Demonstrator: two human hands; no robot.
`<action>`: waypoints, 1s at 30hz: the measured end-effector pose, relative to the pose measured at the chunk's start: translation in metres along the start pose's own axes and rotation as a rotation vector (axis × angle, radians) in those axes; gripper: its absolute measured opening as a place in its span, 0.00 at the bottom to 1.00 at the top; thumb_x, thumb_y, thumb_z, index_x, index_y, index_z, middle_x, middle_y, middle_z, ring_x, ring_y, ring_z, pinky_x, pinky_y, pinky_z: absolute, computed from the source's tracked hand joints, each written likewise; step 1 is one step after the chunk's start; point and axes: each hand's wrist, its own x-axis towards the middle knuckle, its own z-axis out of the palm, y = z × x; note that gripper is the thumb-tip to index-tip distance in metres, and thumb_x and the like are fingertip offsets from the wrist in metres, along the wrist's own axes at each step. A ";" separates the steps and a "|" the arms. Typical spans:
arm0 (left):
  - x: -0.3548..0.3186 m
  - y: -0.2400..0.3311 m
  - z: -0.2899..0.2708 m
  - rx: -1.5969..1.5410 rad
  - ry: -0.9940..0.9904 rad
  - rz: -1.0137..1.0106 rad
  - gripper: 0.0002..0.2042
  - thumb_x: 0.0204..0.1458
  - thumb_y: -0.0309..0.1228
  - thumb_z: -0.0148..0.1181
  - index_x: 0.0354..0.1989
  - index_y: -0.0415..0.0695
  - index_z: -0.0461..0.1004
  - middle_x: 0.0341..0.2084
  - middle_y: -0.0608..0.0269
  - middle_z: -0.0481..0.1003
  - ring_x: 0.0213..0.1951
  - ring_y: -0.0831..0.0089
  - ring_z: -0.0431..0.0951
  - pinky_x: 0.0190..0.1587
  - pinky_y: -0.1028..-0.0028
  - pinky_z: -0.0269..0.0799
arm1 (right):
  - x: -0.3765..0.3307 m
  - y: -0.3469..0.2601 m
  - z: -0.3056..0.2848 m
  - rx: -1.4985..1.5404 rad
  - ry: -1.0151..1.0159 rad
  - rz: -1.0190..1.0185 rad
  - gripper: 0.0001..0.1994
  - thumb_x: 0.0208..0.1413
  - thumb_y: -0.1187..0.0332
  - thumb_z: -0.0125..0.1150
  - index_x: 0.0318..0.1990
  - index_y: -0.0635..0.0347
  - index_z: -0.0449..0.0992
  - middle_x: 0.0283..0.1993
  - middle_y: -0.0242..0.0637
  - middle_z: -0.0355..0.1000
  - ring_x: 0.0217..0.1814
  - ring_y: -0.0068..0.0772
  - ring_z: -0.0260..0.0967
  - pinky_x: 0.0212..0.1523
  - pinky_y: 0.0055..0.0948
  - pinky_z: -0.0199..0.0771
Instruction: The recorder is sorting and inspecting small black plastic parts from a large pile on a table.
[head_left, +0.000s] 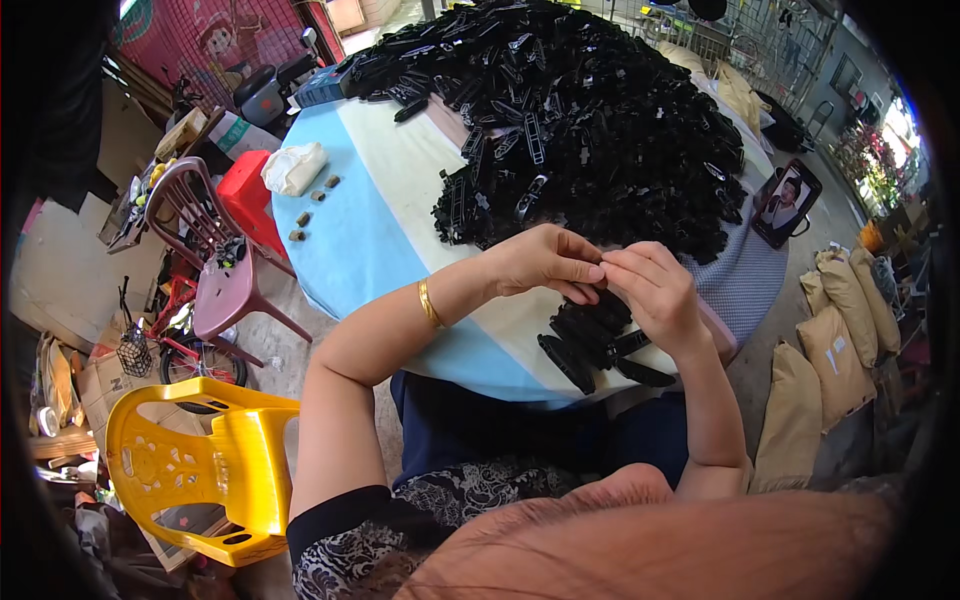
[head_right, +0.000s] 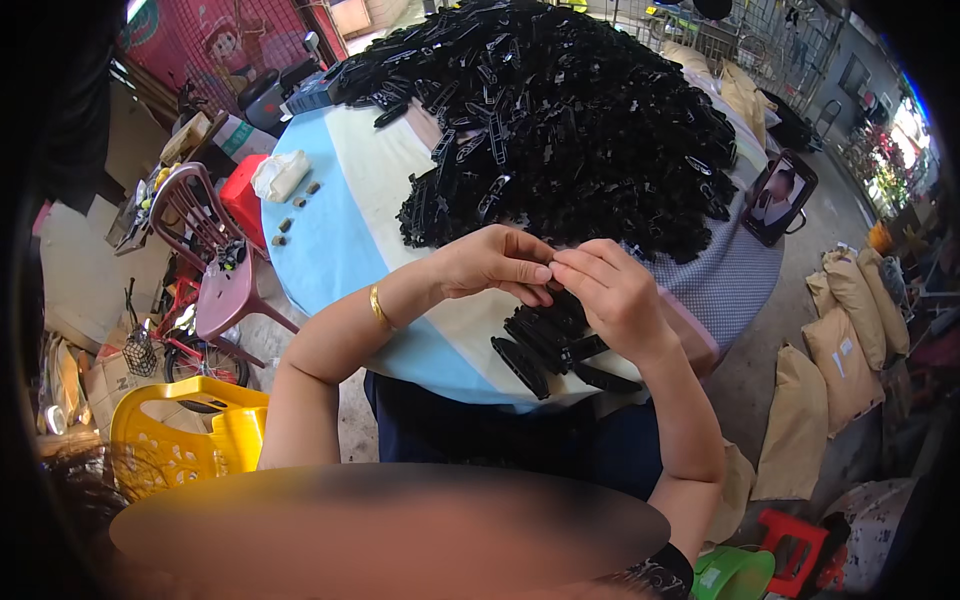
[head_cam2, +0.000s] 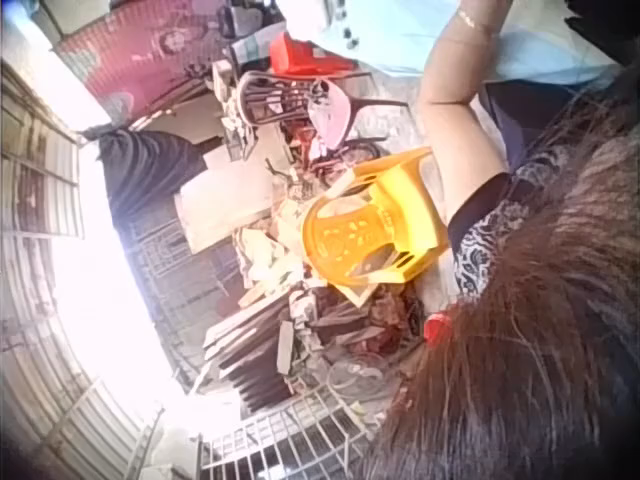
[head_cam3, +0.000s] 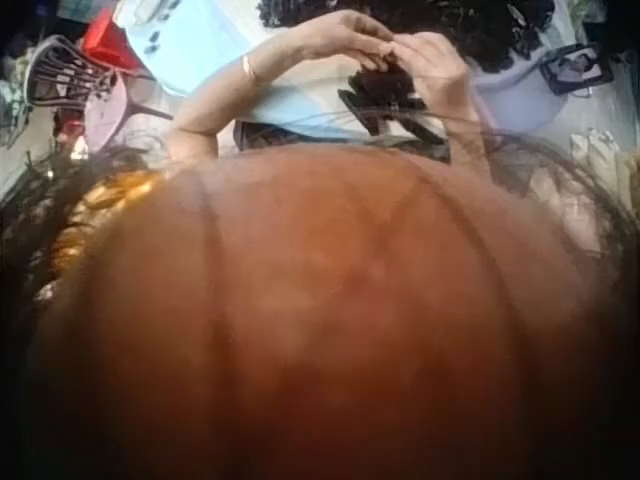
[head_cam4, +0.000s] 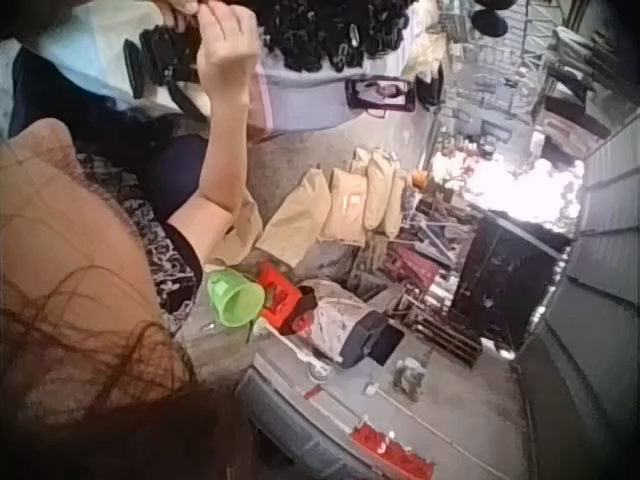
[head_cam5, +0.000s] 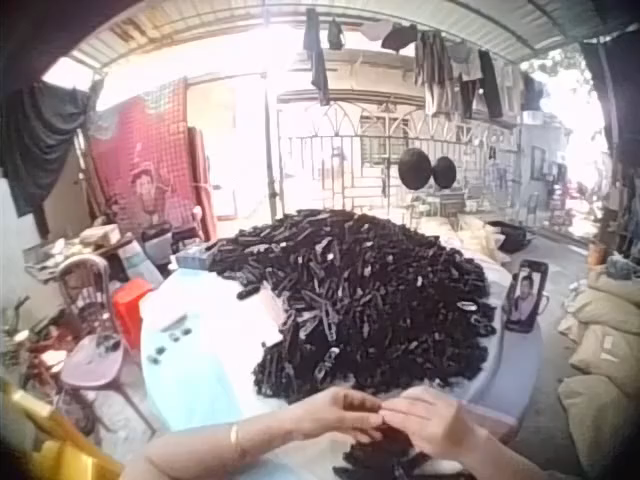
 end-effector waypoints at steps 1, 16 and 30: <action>0.000 -0.001 0.000 0.052 0.006 0.002 0.19 0.51 0.29 0.60 0.50 0.33 0.68 0.37 0.56 0.75 0.35 0.71 0.78 0.38 0.78 0.76 | 0.002 0.000 -0.001 0.040 0.021 -0.004 0.17 0.42 0.72 0.65 0.43 0.62 0.74 0.43 0.41 0.73 0.46 0.40 0.70 0.47 0.33 0.71; -0.007 -0.005 0.021 0.848 0.224 0.428 0.17 0.44 0.32 0.64 0.43 0.40 0.74 0.31 0.56 0.77 0.30 0.65 0.75 0.35 0.73 0.71 | -0.002 -0.010 -0.009 0.736 -0.024 0.763 0.18 0.44 0.79 0.64 0.45 0.70 0.72 0.38 0.39 0.75 0.36 0.22 0.72 0.38 0.19 0.74; 0.008 0.007 -0.042 1.681 0.982 0.272 0.14 0.40 0.39 0.65 0.31 0.42 0.75 0.34 0.57 0.71 0.43 0.59 0.67 0.46 0.68 0.67 | -0.004 0.015 0.009 0.057 -0.206 0.380 0.10 0.44 0.74 0.61 0.36 0.59 0.78 0.39 0.35 0.70 0.41 0.36 0.68 0.41 0.31 0.70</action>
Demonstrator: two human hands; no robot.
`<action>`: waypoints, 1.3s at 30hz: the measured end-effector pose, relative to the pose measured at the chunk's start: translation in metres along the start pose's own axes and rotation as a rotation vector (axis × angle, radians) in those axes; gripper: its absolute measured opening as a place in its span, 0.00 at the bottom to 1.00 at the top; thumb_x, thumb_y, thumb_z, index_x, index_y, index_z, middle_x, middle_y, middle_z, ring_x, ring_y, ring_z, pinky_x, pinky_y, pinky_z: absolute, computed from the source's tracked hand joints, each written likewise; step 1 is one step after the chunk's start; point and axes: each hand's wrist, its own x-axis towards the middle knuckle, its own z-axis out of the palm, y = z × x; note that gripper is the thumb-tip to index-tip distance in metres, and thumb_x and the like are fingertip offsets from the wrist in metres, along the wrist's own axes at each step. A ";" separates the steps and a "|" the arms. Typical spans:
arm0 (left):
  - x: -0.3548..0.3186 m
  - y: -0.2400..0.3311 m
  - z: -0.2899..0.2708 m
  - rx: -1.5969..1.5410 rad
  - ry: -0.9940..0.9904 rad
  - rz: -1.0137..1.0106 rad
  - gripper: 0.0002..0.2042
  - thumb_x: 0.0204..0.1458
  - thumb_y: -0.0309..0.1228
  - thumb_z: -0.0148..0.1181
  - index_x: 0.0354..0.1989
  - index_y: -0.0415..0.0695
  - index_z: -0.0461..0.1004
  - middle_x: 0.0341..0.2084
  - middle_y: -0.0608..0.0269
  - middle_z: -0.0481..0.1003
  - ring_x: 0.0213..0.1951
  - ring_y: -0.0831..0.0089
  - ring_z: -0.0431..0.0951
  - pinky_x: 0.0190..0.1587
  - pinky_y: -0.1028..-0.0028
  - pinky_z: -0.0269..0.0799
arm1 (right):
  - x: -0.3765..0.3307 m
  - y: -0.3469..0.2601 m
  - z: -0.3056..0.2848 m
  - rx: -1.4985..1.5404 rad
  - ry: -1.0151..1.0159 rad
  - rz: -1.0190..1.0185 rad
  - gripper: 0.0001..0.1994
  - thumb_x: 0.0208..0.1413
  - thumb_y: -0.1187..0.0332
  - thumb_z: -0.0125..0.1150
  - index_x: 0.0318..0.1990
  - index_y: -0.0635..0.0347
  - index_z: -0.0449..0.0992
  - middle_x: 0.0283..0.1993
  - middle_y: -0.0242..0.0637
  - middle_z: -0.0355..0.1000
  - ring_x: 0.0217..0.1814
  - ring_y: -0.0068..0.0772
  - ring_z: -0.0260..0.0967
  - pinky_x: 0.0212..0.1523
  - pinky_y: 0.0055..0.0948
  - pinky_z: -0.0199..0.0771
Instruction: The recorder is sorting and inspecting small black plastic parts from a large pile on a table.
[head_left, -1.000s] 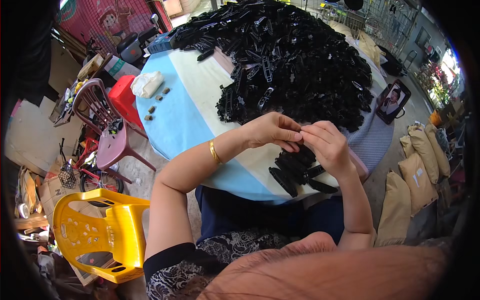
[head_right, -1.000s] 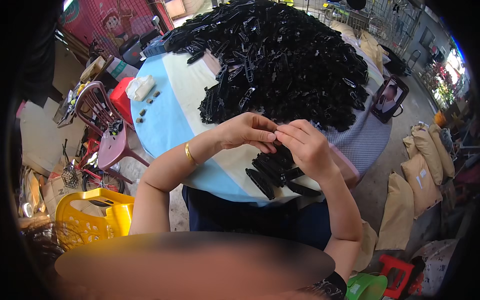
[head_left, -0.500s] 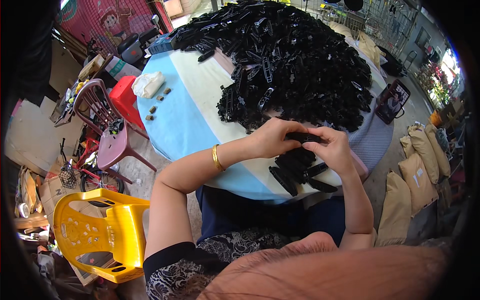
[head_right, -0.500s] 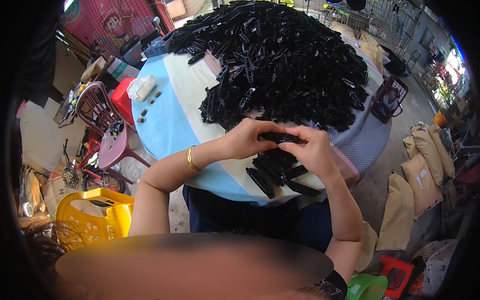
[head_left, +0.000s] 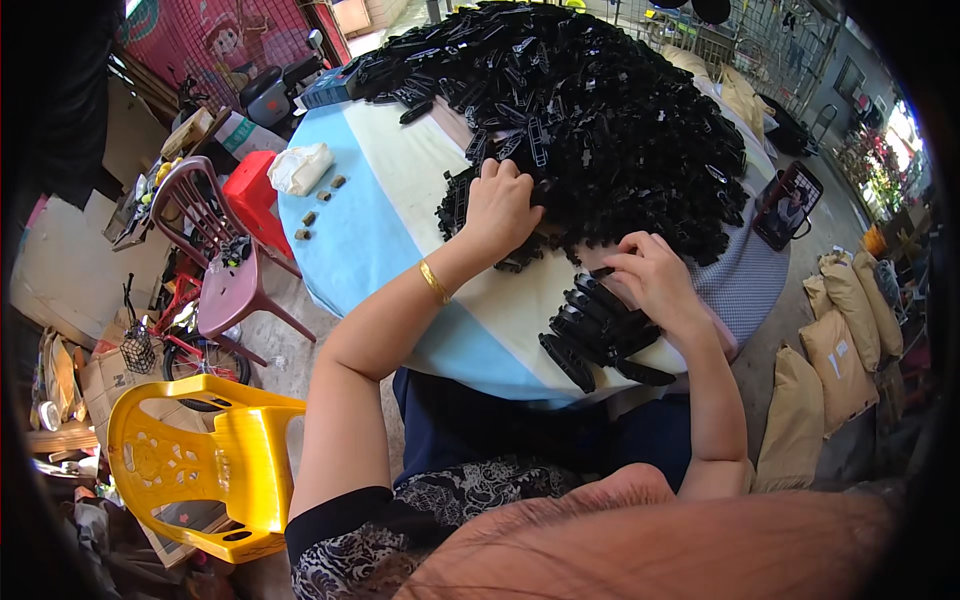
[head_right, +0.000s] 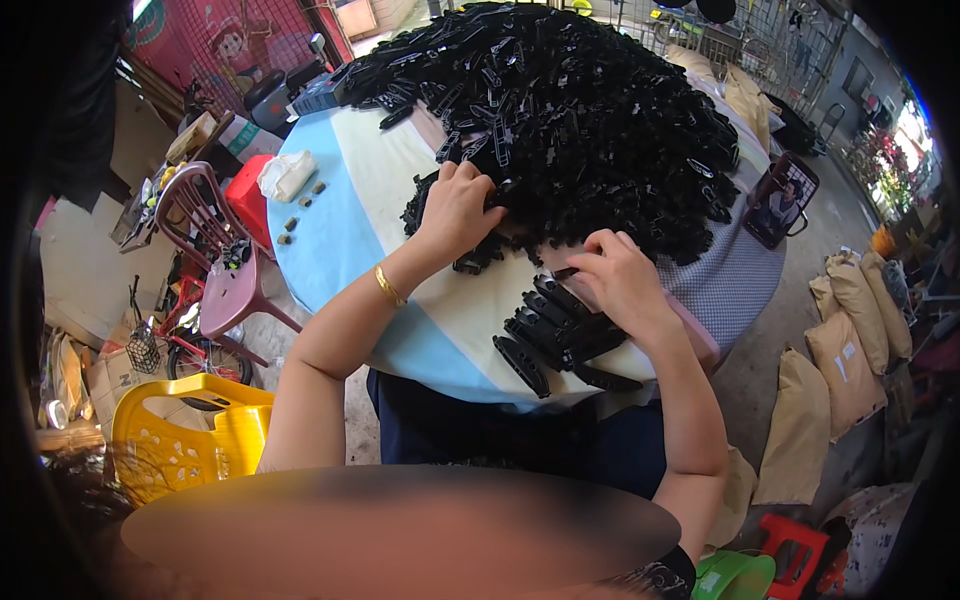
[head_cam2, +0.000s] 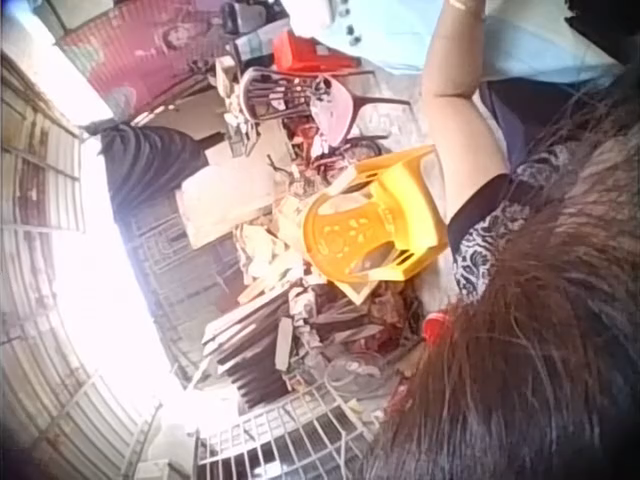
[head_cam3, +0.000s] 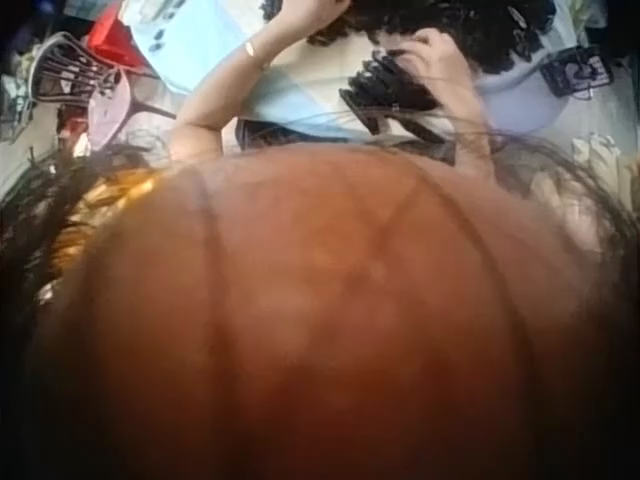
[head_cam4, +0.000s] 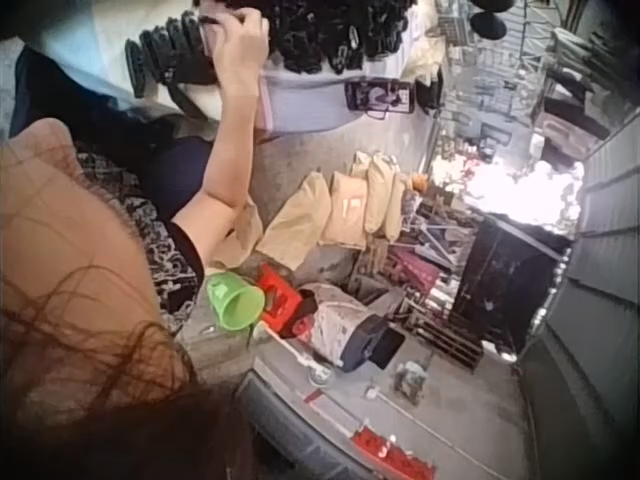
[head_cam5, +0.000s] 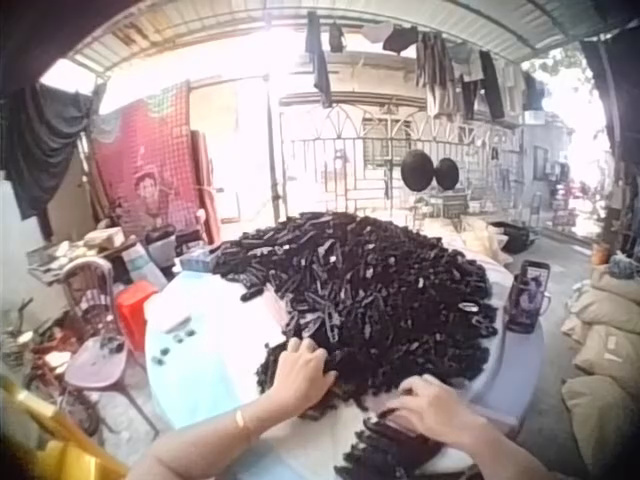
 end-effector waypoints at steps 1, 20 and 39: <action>-0.001 0.000 0.001 -0.047 0.079 0.020 0.13 0.40 0.37 0.64 0.31 0.42 0.74 0.34 0.57 0.71 0.42 0.59 0.68 0.44 0.68 0.68 | 0.002 -0.001 0.001 0.017 0.040 -0.044 0.07 0.43 0.74 0.61 0.33 0.60 0.78 0.36 0.35 0.72 0.39 0.36 0.68 0.41 0.32 0.70; -0.024 0.042 -0.002 -1.348 -0.457 -0.006 0.11 0.45 0.24 0.63 0.39 0.38 0.74 0.24 0.66 0.75 0.26 0.83 0.73 0.31 0.82 0.71 | 0.000 -0.030 -0.009 0.013 0.501 -0.261 0.10 0.36 0.81 0.64 0.31 0.62 0.77 0.31 0.36 0.74 0.32 0.34 0.70 0.30 0.27 0.73; -0.035 0.050 -0.021 -1.098 -0.225 0.263 0.16 0.44 0.21 0.61 0.44 0.36 0.69 0.36 0.58 0.76 0.37 0.73 0.77 0.39 0.79 0.72 | -0.006 -0.021 -0.008 0.790 0.044 0.412 0.14 0.46 0.75 0.64 0.42 0.68 0.74 0.33 0.40 0.76 0.33 0.22 0.73 0.36 0.18 0.73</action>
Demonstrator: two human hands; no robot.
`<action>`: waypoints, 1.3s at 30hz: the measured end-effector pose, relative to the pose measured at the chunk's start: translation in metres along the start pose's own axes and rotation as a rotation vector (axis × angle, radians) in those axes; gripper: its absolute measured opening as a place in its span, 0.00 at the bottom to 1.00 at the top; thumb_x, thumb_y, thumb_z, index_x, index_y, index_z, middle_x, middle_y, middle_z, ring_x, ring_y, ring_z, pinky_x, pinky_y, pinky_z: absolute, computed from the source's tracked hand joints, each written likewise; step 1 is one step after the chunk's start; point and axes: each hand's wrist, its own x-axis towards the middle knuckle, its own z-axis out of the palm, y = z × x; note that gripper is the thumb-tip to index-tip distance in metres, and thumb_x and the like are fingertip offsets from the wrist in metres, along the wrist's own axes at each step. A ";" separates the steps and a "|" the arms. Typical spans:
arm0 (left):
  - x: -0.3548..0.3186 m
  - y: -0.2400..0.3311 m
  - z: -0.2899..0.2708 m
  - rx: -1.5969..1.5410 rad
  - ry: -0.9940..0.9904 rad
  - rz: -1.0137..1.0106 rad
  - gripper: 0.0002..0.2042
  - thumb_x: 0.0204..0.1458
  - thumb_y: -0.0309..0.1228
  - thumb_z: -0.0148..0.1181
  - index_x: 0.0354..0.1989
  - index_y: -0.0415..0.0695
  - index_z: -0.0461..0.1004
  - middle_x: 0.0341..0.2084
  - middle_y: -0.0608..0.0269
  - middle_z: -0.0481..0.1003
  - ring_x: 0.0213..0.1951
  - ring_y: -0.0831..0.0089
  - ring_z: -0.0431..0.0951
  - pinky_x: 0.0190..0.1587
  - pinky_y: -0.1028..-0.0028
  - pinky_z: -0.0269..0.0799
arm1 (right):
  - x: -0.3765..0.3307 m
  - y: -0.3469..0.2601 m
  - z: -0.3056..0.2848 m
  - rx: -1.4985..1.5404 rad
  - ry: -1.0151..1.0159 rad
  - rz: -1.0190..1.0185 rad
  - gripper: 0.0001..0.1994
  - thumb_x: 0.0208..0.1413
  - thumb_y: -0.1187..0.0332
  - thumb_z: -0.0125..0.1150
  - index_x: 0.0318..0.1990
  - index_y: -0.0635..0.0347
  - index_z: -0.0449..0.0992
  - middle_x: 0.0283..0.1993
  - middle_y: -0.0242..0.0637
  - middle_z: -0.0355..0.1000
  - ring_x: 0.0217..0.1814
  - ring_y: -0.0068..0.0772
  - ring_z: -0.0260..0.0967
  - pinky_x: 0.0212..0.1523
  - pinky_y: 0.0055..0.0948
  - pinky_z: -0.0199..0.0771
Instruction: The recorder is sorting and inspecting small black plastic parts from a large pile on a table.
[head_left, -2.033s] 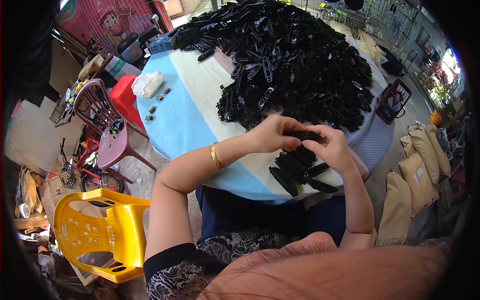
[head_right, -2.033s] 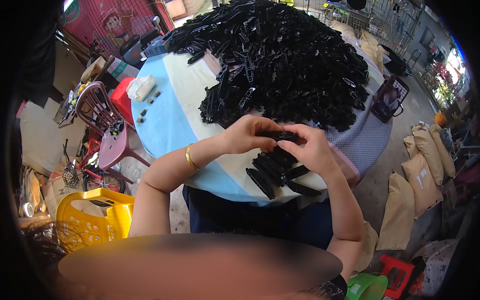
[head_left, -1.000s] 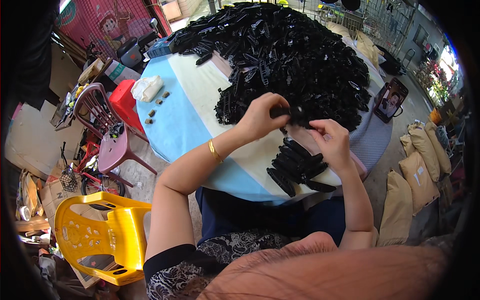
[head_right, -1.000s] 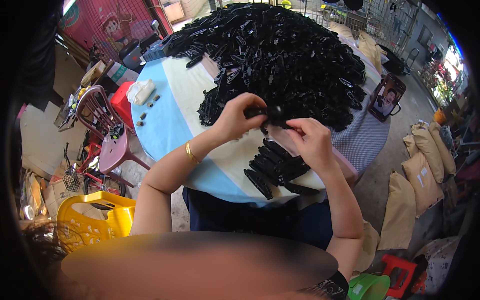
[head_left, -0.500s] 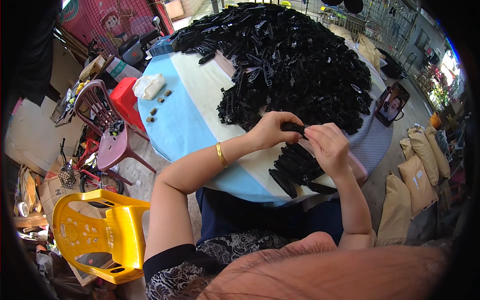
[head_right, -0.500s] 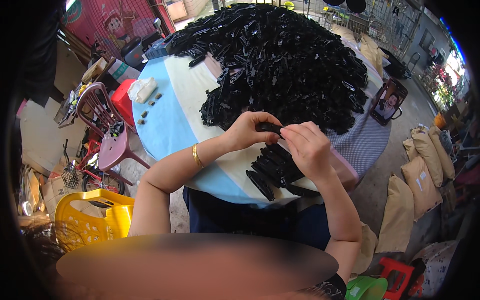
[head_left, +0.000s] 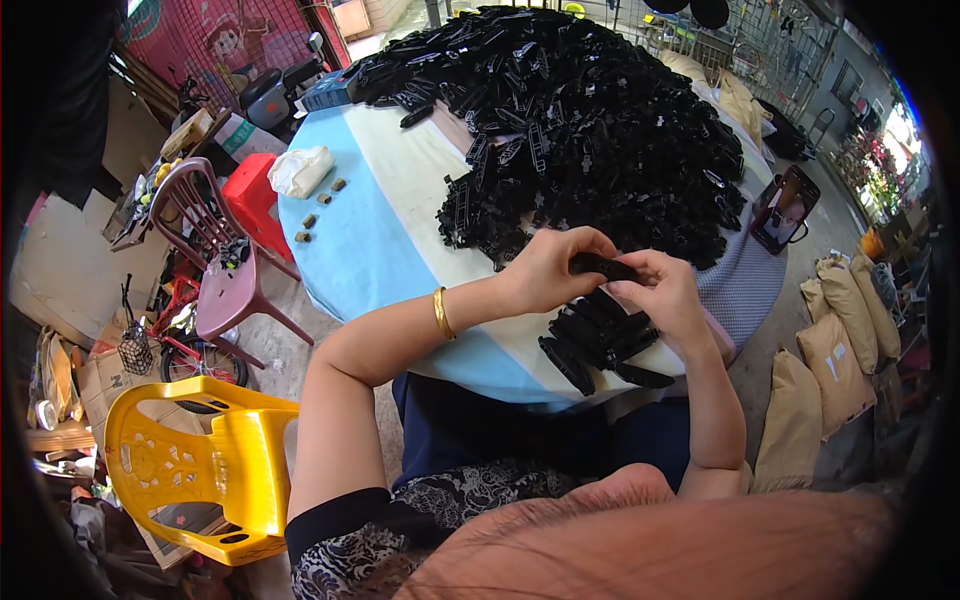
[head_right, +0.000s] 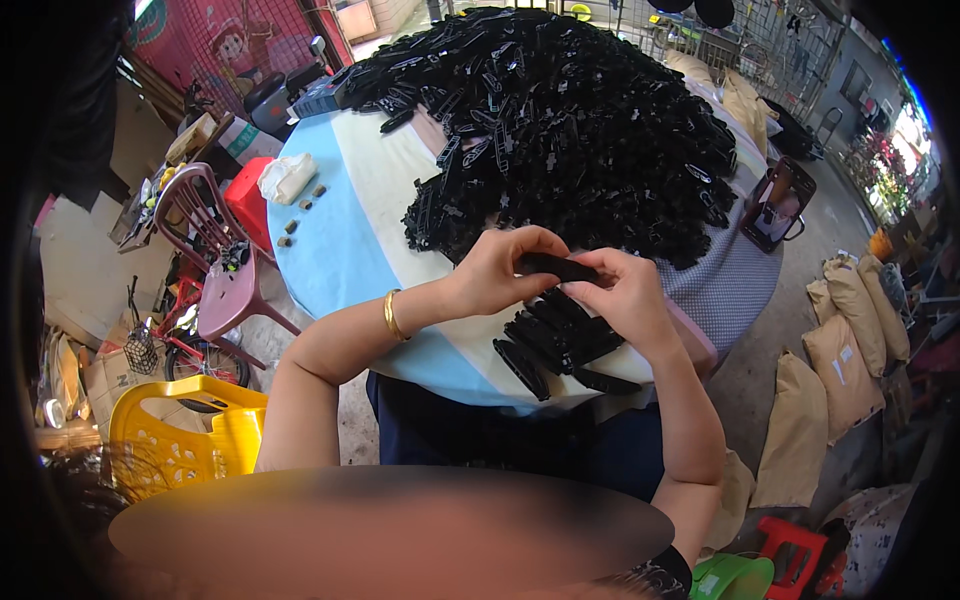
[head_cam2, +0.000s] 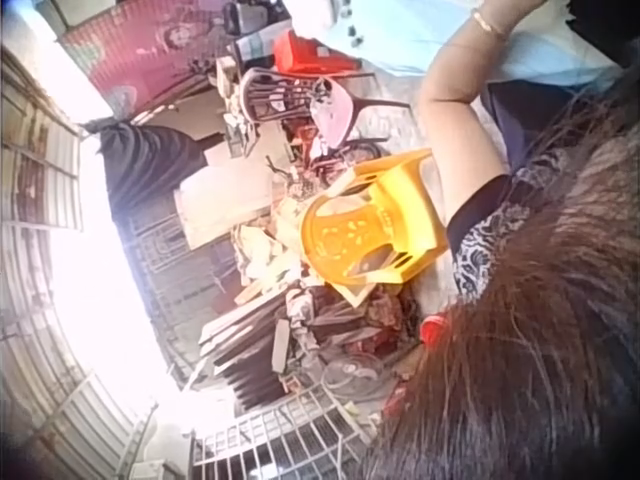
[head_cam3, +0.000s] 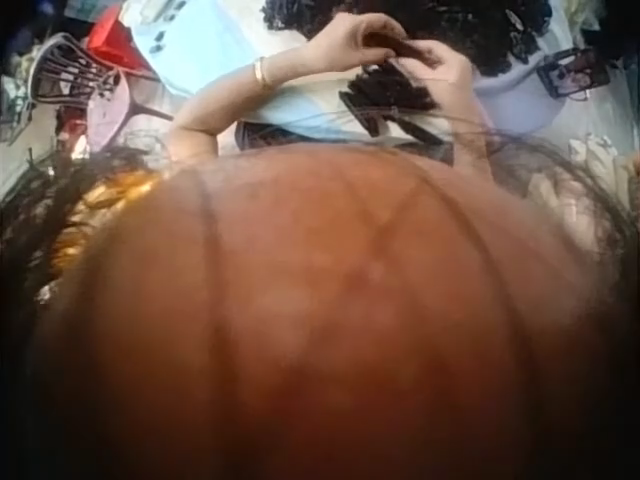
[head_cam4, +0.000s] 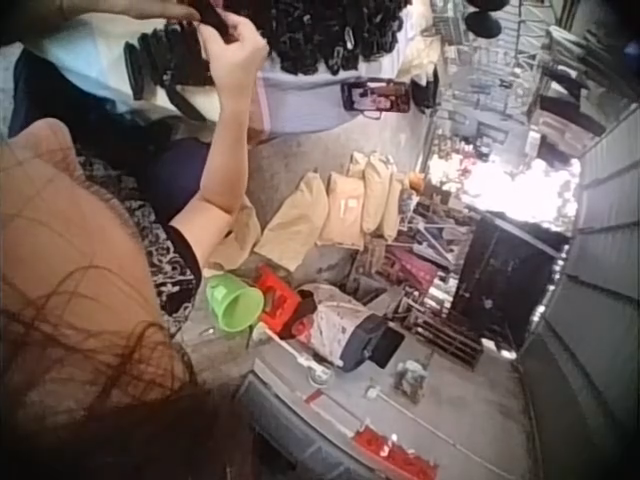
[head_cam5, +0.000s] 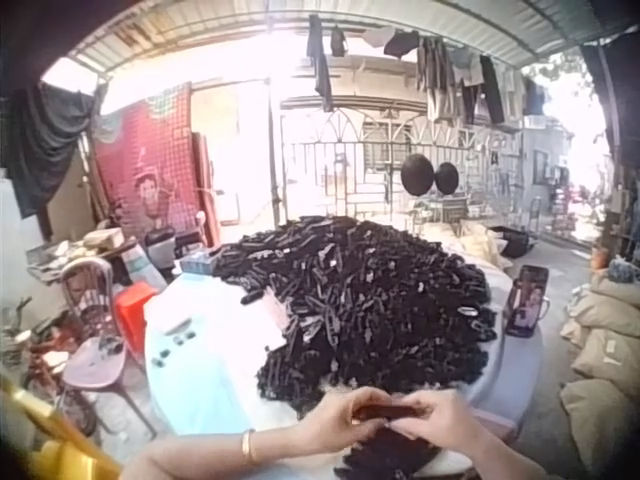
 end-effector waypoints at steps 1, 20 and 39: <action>-0.001 0.006 -0.002 0.143 -0.043 0.051 0.17 0.45 0.20 0.60 0.45 0.36 0.68 0.37 0.60 0.75 0.38 0.75 0.76 0.37 0.81 0.72 | -0.001 0.001 0.000 -0.019 0.018 -0.035 0.13 0.46 0.75 0.64 0.41 0.68 0.74 0.32 0.39 0.76 0.33 0.22 0.73 0.36 0.18 0.73; 0.007 -0.035 -0.106 1.107 0.072 -0.495 0.16 0.41 0.38 0.65 0.29 0.36 0.73 0.28 0.49 0.76 0.35 0.53 0.76 0.35 0.64 0.72 | 0.035 0.014 -0.001 -0.740 0.104 -0.342 0.11 0.45 0.64 0.64 0.34 0.61 0.78 0.28 0.37 0.70 0.27 0.33 0.70 0.28 0.29 0.69; 0.022 -0.044 -0.062 -0.730 0.183 -0.386 0.15 0.48 0.21 0.59 0.46 0.37 0.70 0.33 0.62 0.74 0.35 0.76 0.77 0.42 0.78 0.75 | 0.097 -0.007 0.018 -0.172 0.200 -0.512 0.07 0.45 0.74 0.66 0.31 0.64 0.74 0.22 0.34 0.72 0.22 0.19 0.68 0.24 0.19 0.68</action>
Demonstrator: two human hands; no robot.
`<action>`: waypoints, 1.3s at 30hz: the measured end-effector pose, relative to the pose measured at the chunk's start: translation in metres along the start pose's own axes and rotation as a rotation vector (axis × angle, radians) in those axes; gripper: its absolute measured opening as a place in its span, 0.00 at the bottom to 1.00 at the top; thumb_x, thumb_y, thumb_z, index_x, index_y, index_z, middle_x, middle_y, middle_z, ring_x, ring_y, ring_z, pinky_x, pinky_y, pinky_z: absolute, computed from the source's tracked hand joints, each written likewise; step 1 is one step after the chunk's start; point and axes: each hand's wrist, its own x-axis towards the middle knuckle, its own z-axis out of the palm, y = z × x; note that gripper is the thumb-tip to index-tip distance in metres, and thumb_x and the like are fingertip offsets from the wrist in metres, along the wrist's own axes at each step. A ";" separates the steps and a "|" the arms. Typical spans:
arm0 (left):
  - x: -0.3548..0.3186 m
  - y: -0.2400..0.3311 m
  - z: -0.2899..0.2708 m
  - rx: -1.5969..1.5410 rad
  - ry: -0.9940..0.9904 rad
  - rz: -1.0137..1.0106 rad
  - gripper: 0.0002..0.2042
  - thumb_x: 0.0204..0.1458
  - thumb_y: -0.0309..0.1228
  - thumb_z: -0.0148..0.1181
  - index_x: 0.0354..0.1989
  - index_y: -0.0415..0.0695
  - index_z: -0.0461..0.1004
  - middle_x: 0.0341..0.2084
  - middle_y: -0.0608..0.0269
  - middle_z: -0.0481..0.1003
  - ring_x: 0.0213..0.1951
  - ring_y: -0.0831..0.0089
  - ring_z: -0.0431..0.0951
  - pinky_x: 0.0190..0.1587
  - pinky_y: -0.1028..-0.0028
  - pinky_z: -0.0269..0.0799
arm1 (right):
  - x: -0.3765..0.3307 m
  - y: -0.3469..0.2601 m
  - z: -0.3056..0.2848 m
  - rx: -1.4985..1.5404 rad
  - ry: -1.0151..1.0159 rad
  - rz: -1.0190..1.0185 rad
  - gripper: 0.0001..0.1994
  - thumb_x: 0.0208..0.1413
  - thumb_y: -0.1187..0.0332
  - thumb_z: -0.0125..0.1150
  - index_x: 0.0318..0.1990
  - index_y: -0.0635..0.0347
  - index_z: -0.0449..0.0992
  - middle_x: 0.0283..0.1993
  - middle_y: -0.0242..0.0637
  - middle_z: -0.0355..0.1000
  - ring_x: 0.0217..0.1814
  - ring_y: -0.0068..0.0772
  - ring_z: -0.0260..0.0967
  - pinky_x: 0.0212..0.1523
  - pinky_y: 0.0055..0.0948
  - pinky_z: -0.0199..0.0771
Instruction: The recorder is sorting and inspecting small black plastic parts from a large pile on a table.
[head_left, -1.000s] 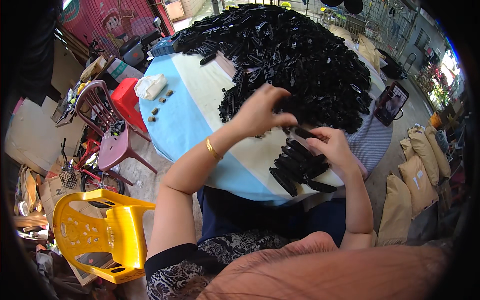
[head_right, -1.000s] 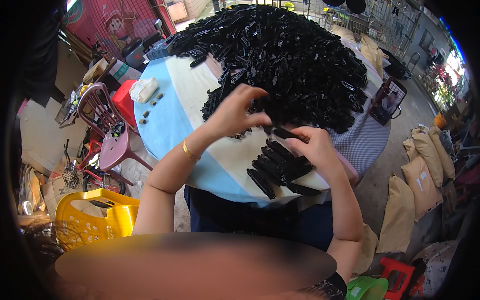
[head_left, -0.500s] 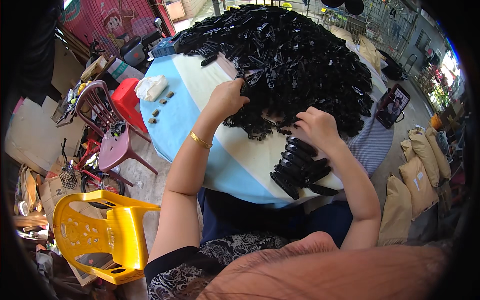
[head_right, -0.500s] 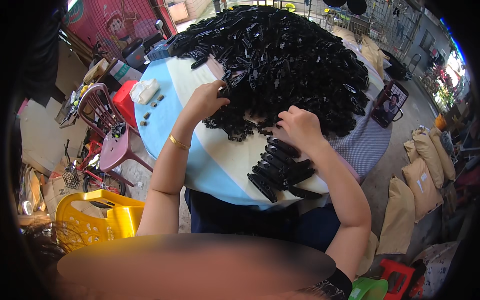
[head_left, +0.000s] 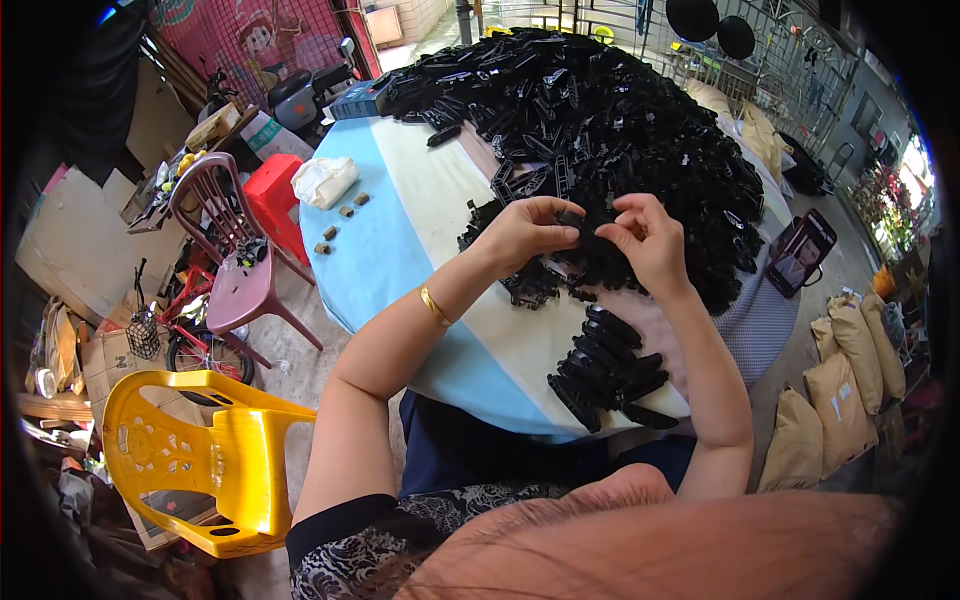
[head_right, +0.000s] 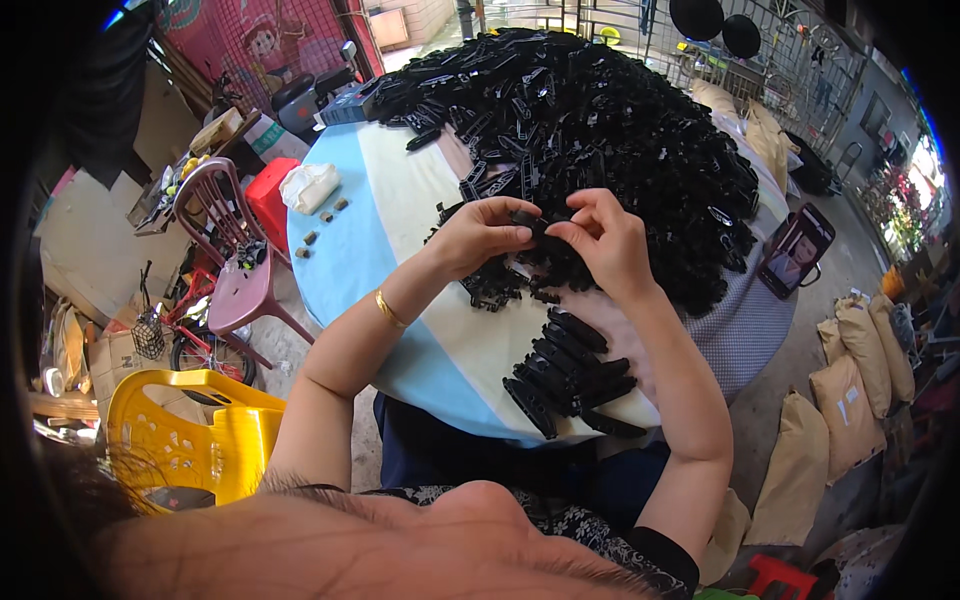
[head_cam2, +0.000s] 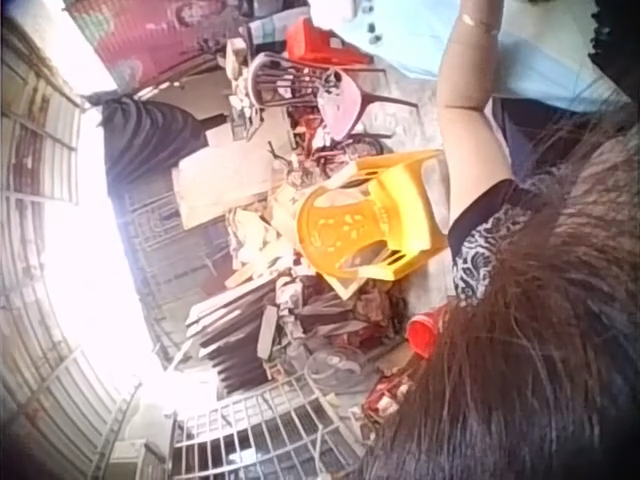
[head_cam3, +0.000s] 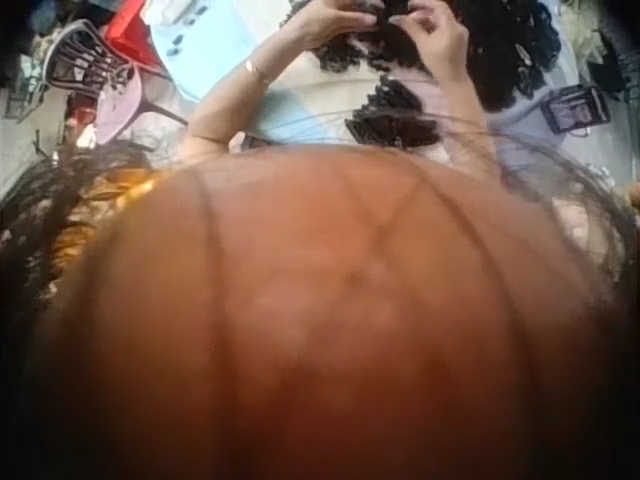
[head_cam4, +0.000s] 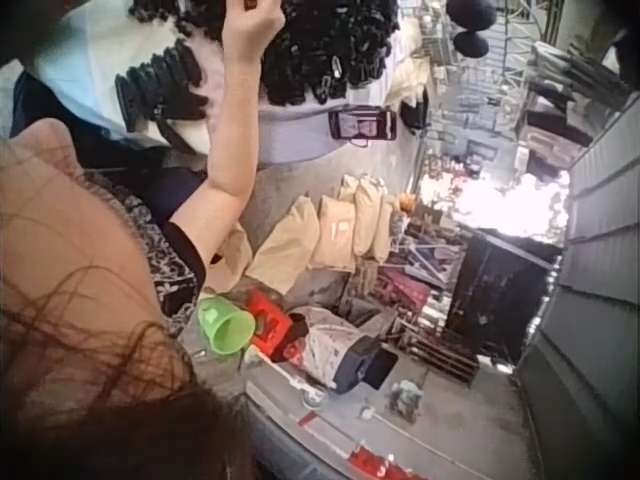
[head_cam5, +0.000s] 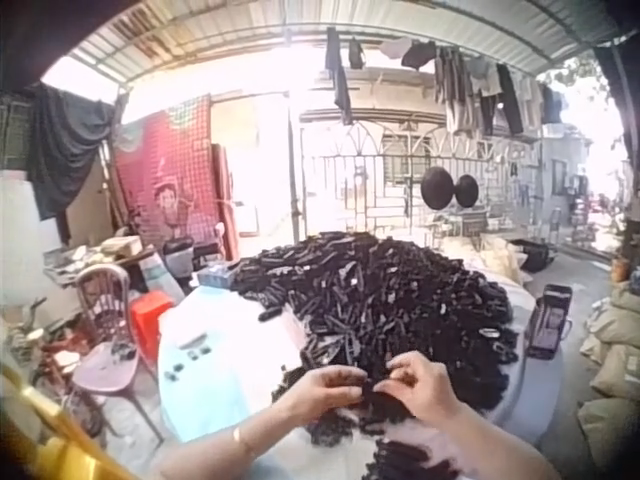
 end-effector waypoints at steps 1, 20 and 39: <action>0.000 0.001 0.003 0.008 -0.009 -0.011 0.15 0.48 0.21 0.59 0.46 0.37 0.70 0.32 0.62 0.74 0.35 0.76 0.77 0.42 0.78 0.75 | -0.003 -0.001 -0.001 0.001 0.001 0.002 0.07 0.45 0.74 0.66 0.31 0.64 0.74 0.22 0.34 0.72 0.22 0.19 0.68 0.24 0.19 0.68; -0.005 -0.003 0.014 -0.025 0.107 -0.008 0.18 0.48 0.22 0.60 0.49 0.36 0.67 0.38 0.60 0.74 0.37 0.75 0.76 0.45 0.76 0.75 | -0.011 -0.014 -0.001 -0.610 -0.074 -0.640 0.07 0.39 0.77 0.63 0.30 0.61 0.76 0.31 0.35 0.71 0.32 0.34 0.69 0.31 0.28 0.72; -0.030 0.038 0.024 0.861 -0.521 -0.090 0.09 0.43 0.24 0.63 0.34 0.40 0.73 0.27 0.66 0.74 0.27 0.83 0.71 0.30 0.80 0.68 | -0.010 0.006 -0.012 0.159 -0.589 0.349 0.08 0.49 0.68 0.61 0.33 0.64 0.78 0.26 0.36 0.75 0.27 0.19 0.69 0.31 0.19 0.70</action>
